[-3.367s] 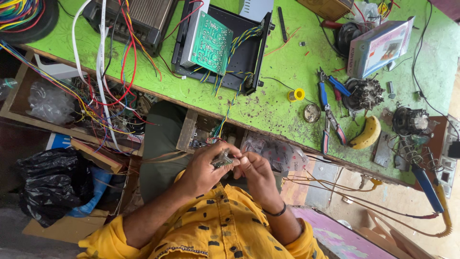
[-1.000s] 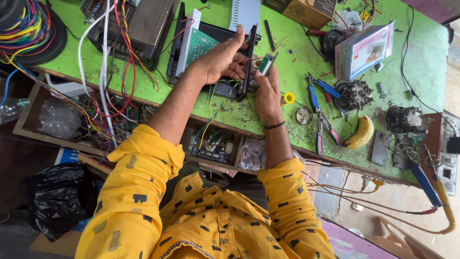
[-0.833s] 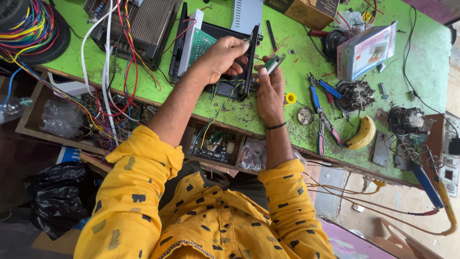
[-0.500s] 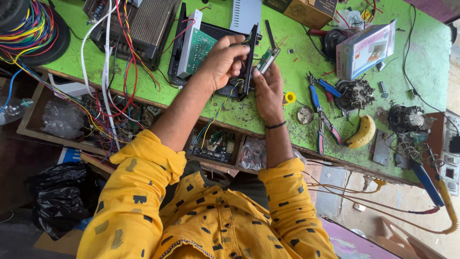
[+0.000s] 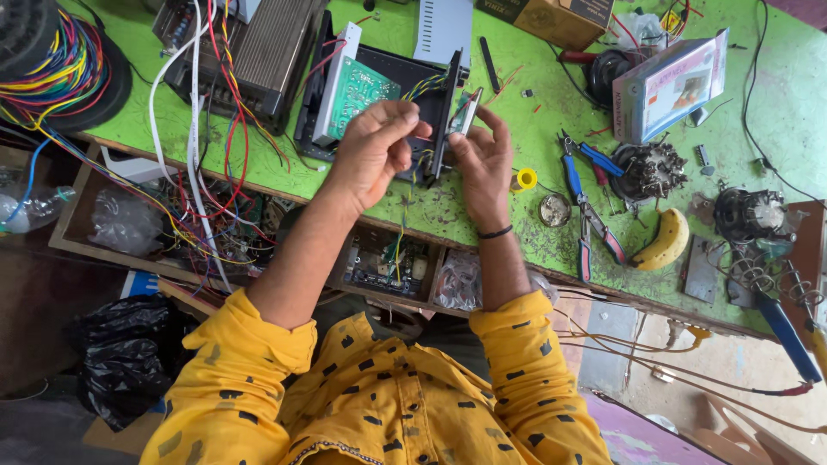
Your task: The person solders wires to a small circuit board using a soldering iron and solder. They then strip and twist wires, apply flux, and solder the wires to a small cylindrical component before placing it on the board.
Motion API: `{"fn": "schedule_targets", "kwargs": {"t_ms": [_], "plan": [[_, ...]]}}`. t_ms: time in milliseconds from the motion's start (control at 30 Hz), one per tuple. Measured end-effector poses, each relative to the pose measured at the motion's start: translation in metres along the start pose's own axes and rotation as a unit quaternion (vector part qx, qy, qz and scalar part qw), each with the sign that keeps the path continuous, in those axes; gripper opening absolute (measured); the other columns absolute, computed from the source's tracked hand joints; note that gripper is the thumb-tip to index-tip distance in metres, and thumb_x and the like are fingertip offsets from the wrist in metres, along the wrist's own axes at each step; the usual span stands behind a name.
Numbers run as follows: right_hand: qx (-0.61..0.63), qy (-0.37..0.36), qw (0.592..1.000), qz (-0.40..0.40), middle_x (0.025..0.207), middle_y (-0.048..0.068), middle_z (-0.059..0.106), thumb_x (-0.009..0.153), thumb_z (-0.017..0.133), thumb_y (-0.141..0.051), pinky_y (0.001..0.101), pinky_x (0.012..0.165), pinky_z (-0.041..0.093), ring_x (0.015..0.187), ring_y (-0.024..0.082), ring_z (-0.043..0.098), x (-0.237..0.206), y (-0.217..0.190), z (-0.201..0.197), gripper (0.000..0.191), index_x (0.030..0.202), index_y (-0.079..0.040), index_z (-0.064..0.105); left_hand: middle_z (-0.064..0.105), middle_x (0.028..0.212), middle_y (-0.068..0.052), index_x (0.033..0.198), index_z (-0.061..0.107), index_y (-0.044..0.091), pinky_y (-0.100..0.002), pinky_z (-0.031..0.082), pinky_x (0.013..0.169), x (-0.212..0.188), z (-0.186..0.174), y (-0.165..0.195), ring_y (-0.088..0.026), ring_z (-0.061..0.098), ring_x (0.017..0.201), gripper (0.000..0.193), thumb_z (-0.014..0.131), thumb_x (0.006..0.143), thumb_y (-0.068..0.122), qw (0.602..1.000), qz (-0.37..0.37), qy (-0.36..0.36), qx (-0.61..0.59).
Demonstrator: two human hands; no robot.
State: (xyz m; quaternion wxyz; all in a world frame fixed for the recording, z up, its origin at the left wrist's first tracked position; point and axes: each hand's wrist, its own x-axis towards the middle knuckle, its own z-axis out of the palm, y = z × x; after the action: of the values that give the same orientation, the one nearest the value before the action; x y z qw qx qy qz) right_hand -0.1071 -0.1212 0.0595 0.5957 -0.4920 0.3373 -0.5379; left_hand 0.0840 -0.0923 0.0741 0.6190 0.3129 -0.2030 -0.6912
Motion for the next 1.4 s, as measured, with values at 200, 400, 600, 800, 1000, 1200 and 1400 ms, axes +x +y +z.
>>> {"fn": "schedule_targets", "kwargs": {"t_ms": [200, 400, 600, 800, 1000, 1200, 1400], "plan": [[-0.010, 0.014, 1.000, 0.009, 0.117, 0.017, 0.068, 0.099, 0.072, -0.005, 0.0320, 0.080, 0.062, 0.096, 0.018, 0.070, 0.004, -0.001, 0.004, 0.054, 0.143, 0.004, 0.043, 0.074, 0.076, -0.006, 0.127, 0.053, 0.013, -0.022, 0.048, 0.039, -0.014, -0.001, -0.001, -0.006, 0.061, 0.045, 0.033, 0.066, 0.097, 0.018, 0.931, 0.035, 0.046, 0.361], [-0.063, 0.043, 0.996, 0.035, 0.100, 0.010, 0.071, 0.099, 0.070, -0.006, 0.0263, 0.068, 0.060, 0.082, 0.014, 0.070, 0.006, 0.004, 0.006, 0.044, 0.136, 0.005, 0.049, 0.072, 0.085, -0.011, 0.101, 0.063, 0.003, -0.027, 0.053, 0.055, -0.015, -0.013, 0.007, -0.015, 0.066, 0.061, 0.020, 0.060, 0.105, 0.022, 0.971, -0.146, 0.062, -0.178], [-0.105, 0.009, 0.994, 0.020, 0.101, 0.009, 0.068, 0.100, 0.073, -0.011, 0.0259, 0.063, 0.053, 0.081, 0.013, 0.064, 0.009, 0.008, 0.002, 0.042, 0.132, 0.008, 0.054, 0.073, 0.093, -0.010, 0.101, 0.062, 0.011, -0.022, 0.041, 0.044, -0.028, -0.004, -0.008, -0.006, 0.048, 0.051, 0.008, 0.068, 0.099, 0.014, 0.986, 0.167, 0.009, 0.025], [-0.273, 0.005, 0.960, -0.067, 0.124, 0.014, 0.065, 0.104, 0.068, -0.032, 0.0277, 0.076, 0.062, 0.096, 0.017, 0.073, -0.011, -0.007, 0.021, 0.057, 0.143, 0.005, 0.049, 0.070, 0.099, -0.010, 0.117, 0.058, 0.007, -0.021, 0.040, 0.049, -0.029, -0.023, 0.032, -0.005, 0.051, 0.056, 0.021, 0.067, 0.098, 0.005, 0.989, 0.146, 0.014, 0.023], [-0.453, 0.099, 0.883, -0.074, 0.121, 0.017, 0.064, 0.095, 0.076, -0.034, 0.0306, 0.064, 0.059, 0.088, 0.021, 0.069, -0.033, -0.014, 0.056, 0.061, 0.138, 0.004, 0.054, 0.074, 0.097, -0.012, 0.118, 0.053, 0.009, -0.024, 0.045, 0.050, -0.013, -0.023, 0.063, -0.009, 0.059, 0.060, 0.023, 0.068, 0.101, 0.004, 0.951, 0.223, 0.070, 0.201], [-0.341, 0.066, 0.932, -0.103, 0.143, 0.021, 0.055, 0.099, 0.076, -0.027, 0.0299, 0.086, 0.065, 0.121, 0.027, 0.067, -0.038, -0.006, 0.054, 0.052, 0.133, 0.006, 0.056, 0.075, 0.101, -0.010, 0.109, 0.072, 0.006, -0.045, 0.052, 0.080, 0.014, -0.021, 0.103, -0.028, 0.067, 0.090, 0.019, 0.079, 0.095, 0.018, 0.539, 0.347, 0.016, 0.767], [-0.429, 0.092, 0.880, -0.184, 0.150, 0.015, 0.057, 0.098, 0.077, -0.022, 0.0400, 0.115, 0.053, 0.136, 0.028, 0.063, -0.049, 0.001, 0.065, 0.050, 0.138, 0.004, 0.060, 0.074, 0.109, -0.005, 0.106, 0.080, 0.014, -0.049, 0.043, 0.091, 0.033, -0.011, 0.125, -0.029, 0.061, 0.108, 0.008, 0.074, 0.100, 0.015, 0.488, 0.313, -0.065, 0.812]]}}
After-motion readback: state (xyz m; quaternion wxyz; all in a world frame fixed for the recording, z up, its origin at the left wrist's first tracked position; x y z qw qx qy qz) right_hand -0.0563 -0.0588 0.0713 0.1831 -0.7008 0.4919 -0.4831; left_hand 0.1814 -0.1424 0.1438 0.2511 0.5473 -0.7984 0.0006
